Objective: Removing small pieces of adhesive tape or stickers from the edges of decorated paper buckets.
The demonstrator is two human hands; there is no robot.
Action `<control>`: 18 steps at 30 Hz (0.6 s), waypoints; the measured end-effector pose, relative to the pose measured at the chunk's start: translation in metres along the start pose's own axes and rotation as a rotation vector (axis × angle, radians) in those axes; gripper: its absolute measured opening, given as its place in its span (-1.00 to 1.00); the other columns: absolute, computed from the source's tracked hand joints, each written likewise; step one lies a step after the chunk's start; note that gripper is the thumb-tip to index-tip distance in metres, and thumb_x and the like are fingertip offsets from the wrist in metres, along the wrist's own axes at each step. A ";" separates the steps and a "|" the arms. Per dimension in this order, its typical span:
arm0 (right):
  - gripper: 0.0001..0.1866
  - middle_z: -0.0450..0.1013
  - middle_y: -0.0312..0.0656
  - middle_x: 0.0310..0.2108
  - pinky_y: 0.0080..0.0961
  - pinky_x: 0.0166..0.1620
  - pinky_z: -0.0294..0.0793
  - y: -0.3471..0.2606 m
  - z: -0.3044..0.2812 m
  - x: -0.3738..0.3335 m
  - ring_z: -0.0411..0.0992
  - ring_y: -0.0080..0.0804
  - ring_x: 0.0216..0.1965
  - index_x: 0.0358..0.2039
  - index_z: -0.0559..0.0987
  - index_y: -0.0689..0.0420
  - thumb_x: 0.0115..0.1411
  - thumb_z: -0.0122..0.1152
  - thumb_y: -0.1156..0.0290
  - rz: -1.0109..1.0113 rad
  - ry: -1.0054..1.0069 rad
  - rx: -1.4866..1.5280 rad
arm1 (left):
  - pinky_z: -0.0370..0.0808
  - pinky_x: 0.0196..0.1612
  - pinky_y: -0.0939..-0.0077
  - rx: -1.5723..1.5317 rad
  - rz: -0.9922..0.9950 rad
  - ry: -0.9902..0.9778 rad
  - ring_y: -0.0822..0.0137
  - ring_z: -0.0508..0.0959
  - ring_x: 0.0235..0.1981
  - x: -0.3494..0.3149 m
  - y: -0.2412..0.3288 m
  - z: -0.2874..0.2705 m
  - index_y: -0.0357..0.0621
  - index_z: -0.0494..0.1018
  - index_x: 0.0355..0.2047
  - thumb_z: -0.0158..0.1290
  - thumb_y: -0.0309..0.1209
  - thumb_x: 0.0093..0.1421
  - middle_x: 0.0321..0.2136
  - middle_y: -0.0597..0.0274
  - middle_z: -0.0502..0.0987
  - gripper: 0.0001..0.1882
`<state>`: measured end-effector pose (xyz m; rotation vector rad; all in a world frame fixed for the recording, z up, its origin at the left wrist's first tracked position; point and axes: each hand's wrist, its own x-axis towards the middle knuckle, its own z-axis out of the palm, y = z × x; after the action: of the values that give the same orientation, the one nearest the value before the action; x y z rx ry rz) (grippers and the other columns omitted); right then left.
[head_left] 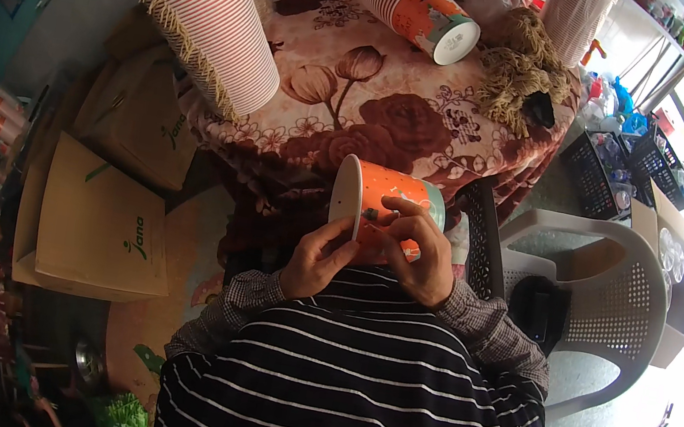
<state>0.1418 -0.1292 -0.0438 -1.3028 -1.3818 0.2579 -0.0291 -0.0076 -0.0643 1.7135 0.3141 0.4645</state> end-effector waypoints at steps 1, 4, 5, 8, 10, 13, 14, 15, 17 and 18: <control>-0.85 0.41 0.07 -0.02 -0.48 -0.22 0.53 0.000 -0.001 0.001 0.54 -0.23 -0.27 -0.33 0.42 0.24 0.09 0.18 0.67 -0.045 0.000 -0.046 | 0.39 0.08 0.53 -0.013 -0.021 -0.017 0.39 0.45 0.00 0.000 0.000 0.000 -0.35 0.25 0.16 -0.05 -0.45 0.33 0.00 0.09 0.45 -0.58; -0.82 0.42 0.06 -0.05 -0.44 -0.22 0.53 0.005 0.000 0.000 0.53 -0.16 -0.26 -0.33 0.43 0.24 0.06 0.21 0.65 -0.117 0.003 -0.083 | 0.38 0.10 0.52 -0.044 -0.049 -0.026 0.38 0.43 0.03 0.001 0.000 0.002 -0.37 0.21 0.19 -0.05 -0.47 0.33 0.04 0.07 0.42 -0.55; -0.82 0.42 0.06 -0.05 -0.44 -0.22 0.53 0.004 0.000 0.000 0.53 -0.16 -0.26 -0.33 0.43 0.24 0.06 0.21 0.65 -0.117 0.004 -0.081 | 0.37 0.12 0.51 -0.063 -0.057 -0.017 0.38 0.42 0.05 0.001 0.000 0.002 -0.37 0.18 0.20 -0.04 -0.48 0.32 0.06 0.06 0.40 -0.53; -0.81 0.43 0.05 -0.07 -0.40 -0.21 0.54 0.001 0.000 0.000 0.52 -0.10 -0.20 -0.33 0.43 0.23 0.04 0.22 0.64 -0.044 -0.014 -0.055 | 0.36 0.13 0.51 -0.081 -0.051 -0.013 0.38 0.41 0.07 0.001 -0.004 0.000 -0.38 0.16 0.22 -0.04 -0.49 0.32 0.07 0.05 0.38 -0.51; -0.82 0.43 0.04 -0.08 -0.37 -0.22 0.54 0.003 0.003 0.001 0.51 -0.08 -0.18 -0.34 0.44 0.22 0.04 0.22 0.64 -0.079 -0.002 -0.058 | 0.36 0.13 0.51 -0.096 -0.052 -0.015 0.38 0.41 0.07 0.001 -0.004 0.000 -0.37 0.15 0.22 -0.04 -0.49 0.32 0.07 0.05 0.39 -0.51; -0.84 0.44 0.02 -0.09 -0.36 -0.21 0.54 0.002 0.003 0.000 0.51 -0.08 -0.18 -0.36 0.44 0.21 0.05 0.23 0.62 -0.091 -0.002 -0.094 | 0.37 0.13 0.50 -0.134 -0.018 -0.020 0.38 0.41 0.07 0.001 -0.008 0.002 -0.36 0.14 0.23 -0.04 -0.49 0.32 0.07 0.05 0.39 -0.50; -0.84 0.44 0.02 -0.09 -0.36 -0.21 0.54 0.002 0.003 0.001 0.51 -0.08 -0.18 -0.36 0.44 0.21 0.05 0.23 0.62 -0.092 -0.004 -0.093 | 0.37 0.12 0.50 -0.156 0.016 -0.027 0.38 0.42 0.06 0.001 -0.009 0.003 -0.36 0.14 0.23 -0.04 -0.49 0.32 0.06 0.05 0.39 -0.49; -0.83 0.44 0.01 -0.09 -0.41 -0.21 0.54 0.001 0.003 0.002 0.51 -0.13 -0.18 -0.35 0.45 0.22 0.04 0.23 0.64 -0.107 -0.005 -0.128 | 0.37 0.12 0.50 -0.156 0.018 -0.025 0.38 0.42 0.06 0.001 -0.009 0.003 -0.36 0.14 0.23 -0.04 -0.49 0.32 0.06 0.05 0.39 -0.49; -0.83 0.44 0.00 -0.09 -0.46 -0.20 0.53 0.000 0.003 0.001 0.50 -0.19 -0.18 -0.35 0.45 0.23 0.03 0.23 0.66 -0.120 -0.004 -0.163 | 0.37 0.12 0.49 -0.179 0.015 -0.041 0.39 0.42 0.06 0.002 -0.008 0.004 -0.33 0.13 0.24 -0.06 -0.51 0.32 0.03 0.08 0.41 -0.50; -0.82 0.44 -0.02 -0.11 -0.43 -0.20 0.53 0.001 0.002 0.001 0.49 -0.17 -0.19 -0.36 0.46 0.23 0.01 0.24 0.65 -0.127 -0.018 -0.205 | 0.37 0.12 0.49 -0.178 0.016 -0.042 0.39 0.42 0.06 0.003 -0.006 0.003 -0.33 0.13 0.24 -0.06 -0.51 0.32 0.03 0.08 0.41 -0.50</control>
<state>0.1410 -0.1273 -0.0448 -1.3748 -1.5312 0.0423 -0.0247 -0.0078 -0.0699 1.5507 0.2222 0.4543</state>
